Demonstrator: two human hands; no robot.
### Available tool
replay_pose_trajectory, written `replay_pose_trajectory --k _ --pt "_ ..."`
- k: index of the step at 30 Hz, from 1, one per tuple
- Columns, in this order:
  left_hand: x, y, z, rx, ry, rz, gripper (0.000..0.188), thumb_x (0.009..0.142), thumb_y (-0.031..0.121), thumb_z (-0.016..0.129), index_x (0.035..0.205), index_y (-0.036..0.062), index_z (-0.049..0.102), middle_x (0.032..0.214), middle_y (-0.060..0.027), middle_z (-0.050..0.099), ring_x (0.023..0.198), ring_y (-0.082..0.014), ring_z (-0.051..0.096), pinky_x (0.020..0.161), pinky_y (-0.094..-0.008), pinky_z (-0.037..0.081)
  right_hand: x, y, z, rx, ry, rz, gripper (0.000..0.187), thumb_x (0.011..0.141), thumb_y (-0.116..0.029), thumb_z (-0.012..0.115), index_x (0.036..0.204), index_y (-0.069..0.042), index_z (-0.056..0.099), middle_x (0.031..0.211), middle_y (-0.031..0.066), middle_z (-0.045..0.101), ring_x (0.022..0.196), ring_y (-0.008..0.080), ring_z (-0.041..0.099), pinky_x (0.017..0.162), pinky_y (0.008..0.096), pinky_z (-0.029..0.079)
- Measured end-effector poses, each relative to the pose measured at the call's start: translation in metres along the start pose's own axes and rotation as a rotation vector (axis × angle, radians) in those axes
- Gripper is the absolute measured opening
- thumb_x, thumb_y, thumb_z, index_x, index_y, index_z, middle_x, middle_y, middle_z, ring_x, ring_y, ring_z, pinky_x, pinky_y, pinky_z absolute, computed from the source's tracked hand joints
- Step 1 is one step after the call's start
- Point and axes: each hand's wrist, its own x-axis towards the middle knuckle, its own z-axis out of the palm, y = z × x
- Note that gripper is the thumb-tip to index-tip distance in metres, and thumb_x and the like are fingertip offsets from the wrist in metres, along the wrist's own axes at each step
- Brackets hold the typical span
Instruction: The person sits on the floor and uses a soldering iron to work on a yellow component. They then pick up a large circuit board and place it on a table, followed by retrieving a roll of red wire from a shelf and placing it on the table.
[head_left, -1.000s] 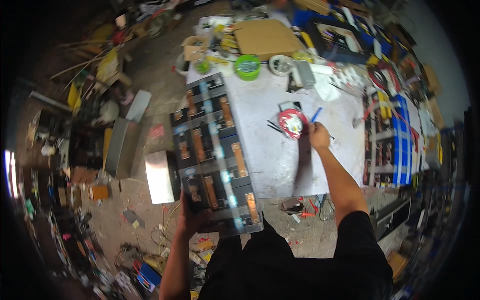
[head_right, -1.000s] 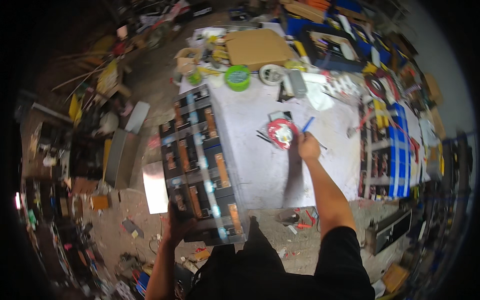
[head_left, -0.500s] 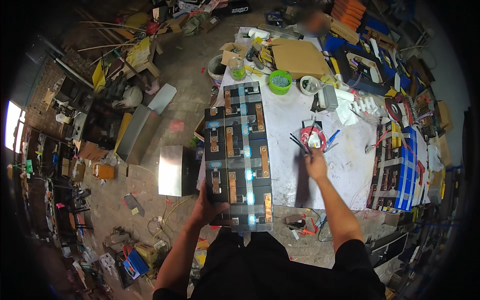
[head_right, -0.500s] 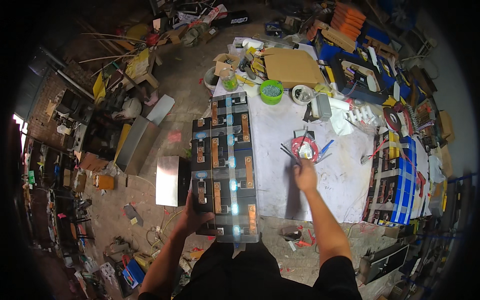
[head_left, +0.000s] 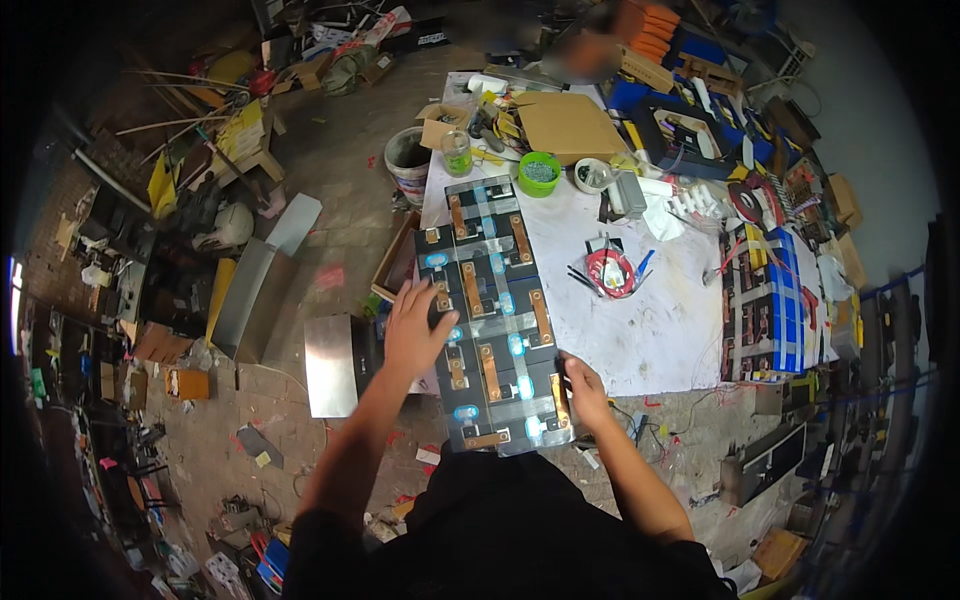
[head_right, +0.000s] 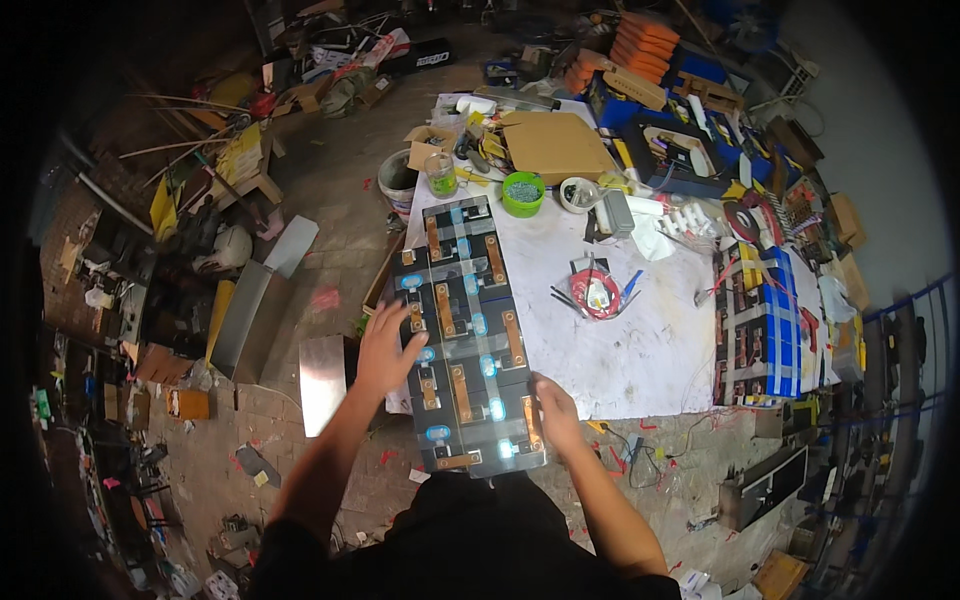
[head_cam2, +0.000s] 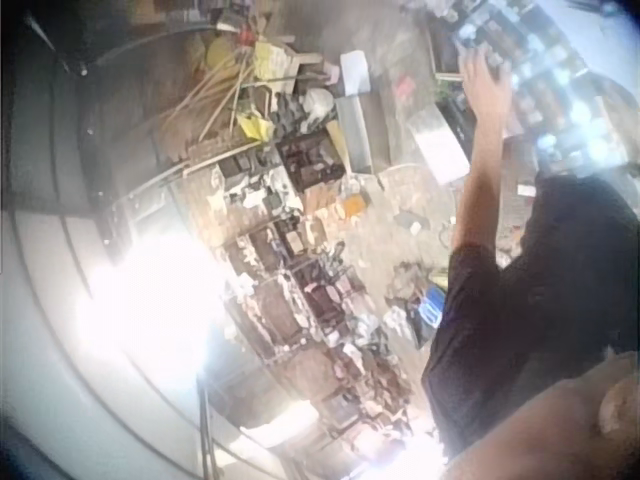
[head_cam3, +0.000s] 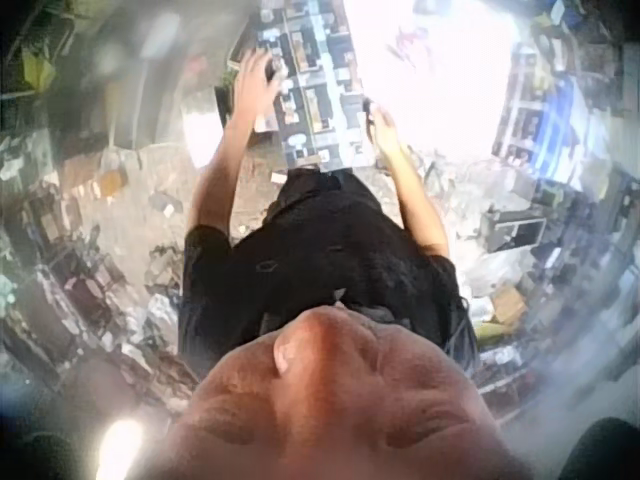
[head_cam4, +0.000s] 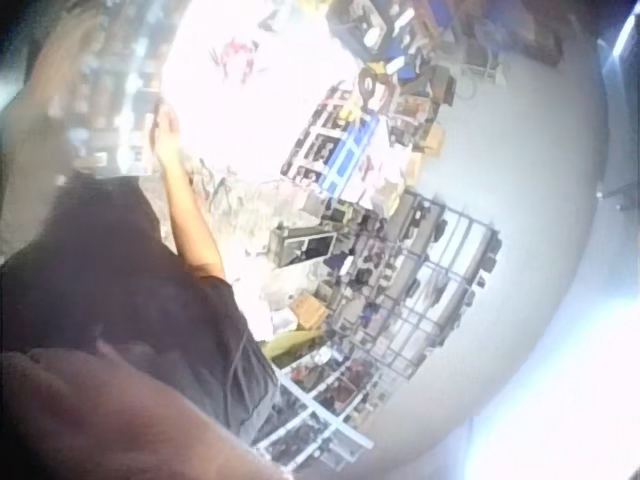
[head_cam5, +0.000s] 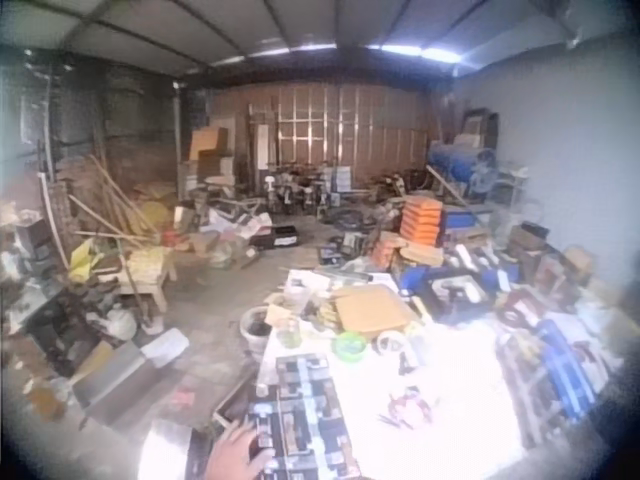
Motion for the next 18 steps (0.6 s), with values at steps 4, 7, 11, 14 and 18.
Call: replay_pose_trajectory --k 4,7,11,14,18 --pt "0.098 -0.005 -0.001 0.147 -0.099 0.119 0.066 0.094 0.047 0.067 0.145 0.0075 0.055 0.157 -0.0147 0.047 0.152 -0.0362 0.031 0.122 -0.0497 0.029 -0.055 0.007 -0.003 -0.026 0.095 0.028 0.055 0.109 -0.043 0.049 0.138 0.003 0.058 0.126 0.0094 0.066 0.111 0.0182 0.063 0.098 0.0348 0.051" --pt "0.141 -0.019 0.011 0.251 -0.123 0.161 0.072 0.095 0.054 0.063 0.15 0.0084 0.052 0.16 -0.0107 0.043 0.155 -0.0328 0.025 0.125 -0.0479 0.023 -0.098 0.004 0.006 -0.161 0.203 -0.019 0.053 0.11 -0.038 0.049 0.137 0.006 0.059 0.132 0.0137 0.065 0.119 0.0201 0.06 0.103 0.035 0.048" --pt "0.157 -0.022 0.02 0.392 -0.298 0.174 0.083 0.093 0.062 0.061 0.153 0.0072 0.048 0.163 -0.0085 0.04 0.156 -0.03 0.022 0.127 -0.047 0.015 -0.148 0.033 0.015 0.101 0.405 0.084 0.056 0.109 -0.043 0.049 0.14 0.003 0.057 0.127 0.0139 0.067 0.118 0.0217 0.063 0.098 0.0362 0.052" --pt "0.156 -0.019 0.018 0.419 -0.313 0.187 0.088 0.09 0.065 0.063 0.152 0.0044 0.048 0.162 -0.008 0.041 0.156 -0.0301 0.023 0.126 -0.0498 0.016 -0.17 0.044 0.028 0.194 0.48 0.089 0.054 0.108 -0.047 0.049 0.137 -0.002 0.06 0.12 0.0088 0.069 0.109 0.0194 0.067 0.093 0.035 0.053" --pt "0.171 0.031 0.017 0.488 -0.406 0.012 0.098 0.088 0.079 0.051 0.143 -0.0021 0.057 0.16 -0.0165 0.043 0.155 -0.032 0.025 0.121 -0.0549 0.021 -0.18 0.047 0.042 0.275 0.526 0.1 0.054 0.109 -0.043 0.05 0.137 0.003 0.058 0.124 0.0133 0.069 0.109 0.0215 0.068 0.092 0.0341 0.053"
